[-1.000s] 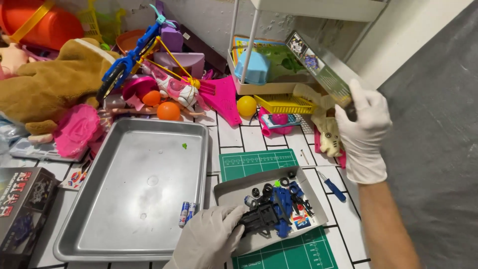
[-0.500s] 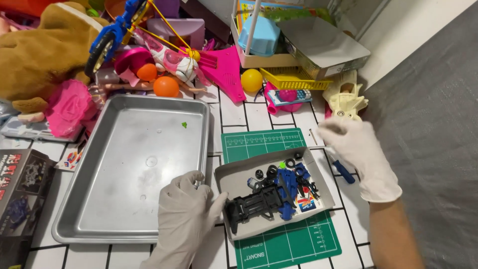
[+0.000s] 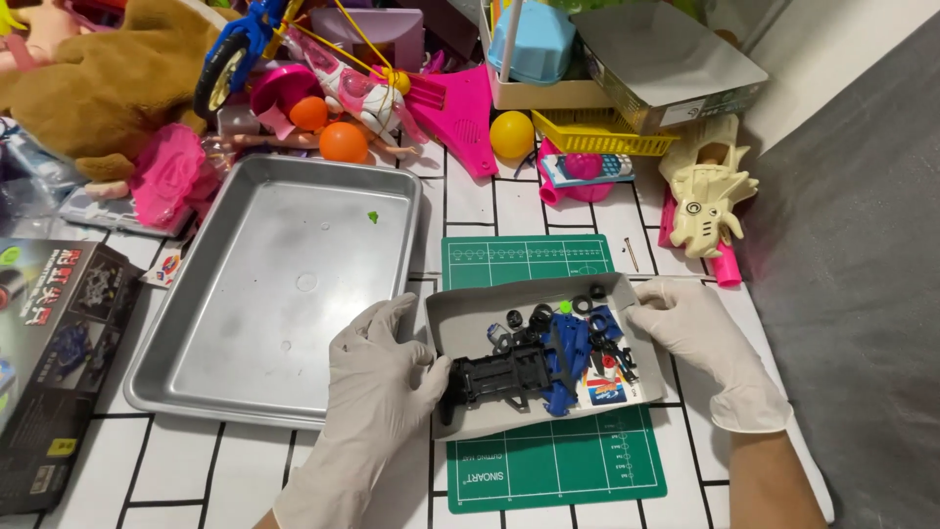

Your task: The person uses a screwdriver to tighten screws on a yellow toy car chassis placed on a green cutting mat. They then place the car into a box, close it, and move it to a shelf. Next, they open a new box containing a blue toy car, remove the parts, and begin assembling the chassis on the mat.

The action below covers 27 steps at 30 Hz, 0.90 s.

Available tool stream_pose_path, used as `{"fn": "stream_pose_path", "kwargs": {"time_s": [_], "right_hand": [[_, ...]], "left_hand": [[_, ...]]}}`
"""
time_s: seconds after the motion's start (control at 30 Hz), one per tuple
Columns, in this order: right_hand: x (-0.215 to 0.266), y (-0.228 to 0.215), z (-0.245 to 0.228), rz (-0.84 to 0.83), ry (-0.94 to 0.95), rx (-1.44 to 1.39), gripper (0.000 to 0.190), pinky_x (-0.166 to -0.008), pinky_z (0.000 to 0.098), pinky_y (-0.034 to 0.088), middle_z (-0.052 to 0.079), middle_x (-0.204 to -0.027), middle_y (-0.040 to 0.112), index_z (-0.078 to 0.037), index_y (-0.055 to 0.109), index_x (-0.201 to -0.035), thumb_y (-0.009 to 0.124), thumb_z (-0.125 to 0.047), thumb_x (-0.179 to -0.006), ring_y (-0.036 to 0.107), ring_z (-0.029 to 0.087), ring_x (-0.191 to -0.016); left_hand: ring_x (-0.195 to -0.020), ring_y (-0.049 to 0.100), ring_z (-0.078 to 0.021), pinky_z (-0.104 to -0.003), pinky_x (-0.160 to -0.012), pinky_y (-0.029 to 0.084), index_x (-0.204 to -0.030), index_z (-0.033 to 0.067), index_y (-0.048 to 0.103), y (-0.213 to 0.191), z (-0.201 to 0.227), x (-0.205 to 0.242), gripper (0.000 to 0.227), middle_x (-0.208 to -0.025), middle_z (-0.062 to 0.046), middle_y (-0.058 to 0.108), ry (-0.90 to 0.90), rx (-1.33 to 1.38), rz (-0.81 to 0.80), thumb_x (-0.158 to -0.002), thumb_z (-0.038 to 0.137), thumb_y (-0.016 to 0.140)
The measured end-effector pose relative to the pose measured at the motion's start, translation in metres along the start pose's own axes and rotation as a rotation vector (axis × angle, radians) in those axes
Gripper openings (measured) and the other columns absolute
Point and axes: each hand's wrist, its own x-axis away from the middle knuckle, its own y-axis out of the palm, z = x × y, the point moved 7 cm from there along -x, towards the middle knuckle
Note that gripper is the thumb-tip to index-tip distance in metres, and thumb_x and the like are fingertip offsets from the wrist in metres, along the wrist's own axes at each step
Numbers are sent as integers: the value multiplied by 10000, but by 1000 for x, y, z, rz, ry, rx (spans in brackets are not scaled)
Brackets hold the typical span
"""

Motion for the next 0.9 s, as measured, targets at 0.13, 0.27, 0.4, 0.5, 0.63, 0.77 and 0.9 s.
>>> {"fn": "stream_pose_path", "kwargs": {"time_s": [0.13, 0.27, 0.4, 0.5, 0.63, 0.77, 0.9], "right_hand": [[4, -20, 8, 94, 0, -74, 145, -505, 296, 372, 49, -688, 640, -46, 801, -869, 660, -77, -885, 499, 146, -577], [0, -28, 24, 212, -115, -291, 63, -684, 251, 408, -11, -771, 582, -27, 783, -948, 743, -47, -903, 467, 95, -720], [4, -18, 18, 276, -184, -364, 107, -664, 224, 442, 2, -862, 659, -6, 786, -1002, 752, -38, -906, 533, 77, -772], [9, -4, 6, 226, -234, -415, 166, -763, 264, 533, 72, -922, 737, 11, 784, -1057, 726, -12, -904, 628, 142, -848], [3, 16, 10, 164, -291, -487, 296, -759, 270, 540, 105, -970, 757, 27, 765, -1171, 733, -72, -894, 637, 153, -843], [15, 28, -17, -28, -389, -466, 465, -786, 315, 610, 176, -1179, 786, 15, 708, -1285, 607, -262, -926, 716, 206, -844], [3, 38, -9, -67, -439, -437, 395, -759, 272, 609, 217, -1108, 802, 9, 704, -1295, 601, -171, -960, 776, 232, -855]], "left_hand": [[-1345, 529, -303, -455, -1086, 421, -795, 206, 782, -25, 3, 2, 178, -1434, -117, 573, -178, 381, 4, -748, 369, 838], [-1022, 787, -182, -323, -839, 635, -986, 172, 687, -43, 9, 12, 178, -1439, 20, 742, -793, 952, -267, -829, 223, 751], [-756, 582, -194, -303, -743, 459, -1111, 76, 658, -47, -7, 11, 217, -883, -116, 665, -874, 1206, -227, -910, 78, 741], [-679, 564, -151, -284, -579, 374, -1475, 199, 570, -55, -13, 13, 646, -912, -88, 688, -926, 1218, -301, -845, 131, 699], [-833, 732, -351, -413, -604, 556, -1283, 3, 678, -54, -21, 17, 543, -1058, -214, 776, -828, 1439, -368, -772, 187, 692], [-954, 712, -310, -461, -747, 582, -1393, -1, 599, -58, -48, 25, 812, -1185, -211, 756, -787, 1557, -252, -644, 290, 717], [-995, 716, -302, -475, -702, 606, -1402, 40, 525, -77, -83, 36, 783, -1273, -213, 735, -745, 1532, -63, -677, 265, 718]]}}
